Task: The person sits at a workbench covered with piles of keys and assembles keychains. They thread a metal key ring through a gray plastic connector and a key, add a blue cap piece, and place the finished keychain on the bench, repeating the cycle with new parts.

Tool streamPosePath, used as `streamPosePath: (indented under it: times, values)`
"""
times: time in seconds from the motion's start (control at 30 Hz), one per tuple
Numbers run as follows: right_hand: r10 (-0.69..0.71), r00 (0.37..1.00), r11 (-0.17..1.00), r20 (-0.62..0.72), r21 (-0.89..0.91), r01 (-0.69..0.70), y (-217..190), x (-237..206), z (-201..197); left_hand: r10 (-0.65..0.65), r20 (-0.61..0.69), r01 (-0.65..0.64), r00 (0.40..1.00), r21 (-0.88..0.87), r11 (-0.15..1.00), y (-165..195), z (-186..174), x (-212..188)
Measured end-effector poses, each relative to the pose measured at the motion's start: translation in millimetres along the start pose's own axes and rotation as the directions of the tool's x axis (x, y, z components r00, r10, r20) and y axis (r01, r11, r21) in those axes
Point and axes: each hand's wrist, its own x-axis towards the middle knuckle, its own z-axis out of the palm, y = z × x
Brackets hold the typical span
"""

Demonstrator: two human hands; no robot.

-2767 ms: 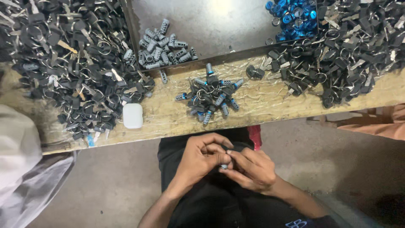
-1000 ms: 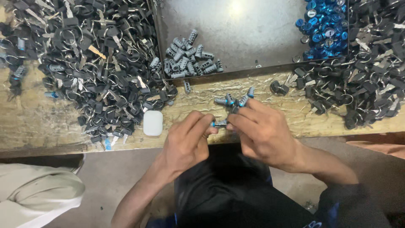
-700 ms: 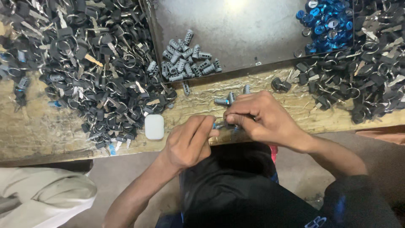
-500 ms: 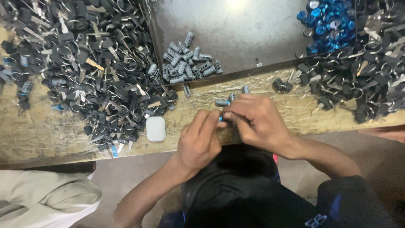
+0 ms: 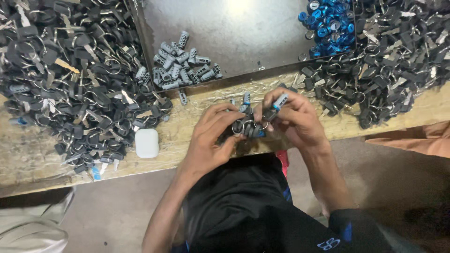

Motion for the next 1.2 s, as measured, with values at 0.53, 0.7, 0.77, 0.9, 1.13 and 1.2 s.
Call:
streamPosePath:
  times: [0.53, 0.7, 0.77, 0.9, 1.13, 1.2]
  values:
    - [-0.464, 0.88, 0.004, -0.096, -0.994, -0.107, -119.1, 66.0, -32.4, 0.048, -0.013, -0.048, 0.999, -0.001, 0.999, -6.8, -5.5, 16.6]
    - [-0.38, 0.905, -0.383, 0.194, -0.923, 0.037, -149.5, 135.8, -65.4, -0.045, -0.196, 0.031, 0.98, -0.074, 0.997, -10.5, -6.7, 1.8]
    - [-0.373, 0.883, -0.515, 0.286, -0.855, 0.059, -155.3, 163.1, -77.7, -0.083, -0.221, 0.067, 0.972, -0.079, 0.995, -13.5, -6.0, 0.3]
    - [-0.324, 0.88, -0.6, 0.346, -0.795, 0.092, -152.4, 212.3, -90.9, -0.14, -0.273, 0.126, 0.952, -0.069, 0.99, -19.2, -3.3, -0.9]
    - [-0.345, 0.902, -0.457, 0.259, -0.886, 0.08, -133.2, 184.4, -70.7, -0.207, -0.464, 0.183, 0.861, -0.097, 0.978, -21.8, -2.6, -8.5]
    - [-0.397, 0.902, -0.296, 0.169, -0.954, 0.048, -134.7, 172.4, -58.8, -0.147, -0.511, 0.145, 0.847, -0.046, 0.988, -22.5, -2.3, -9.7]
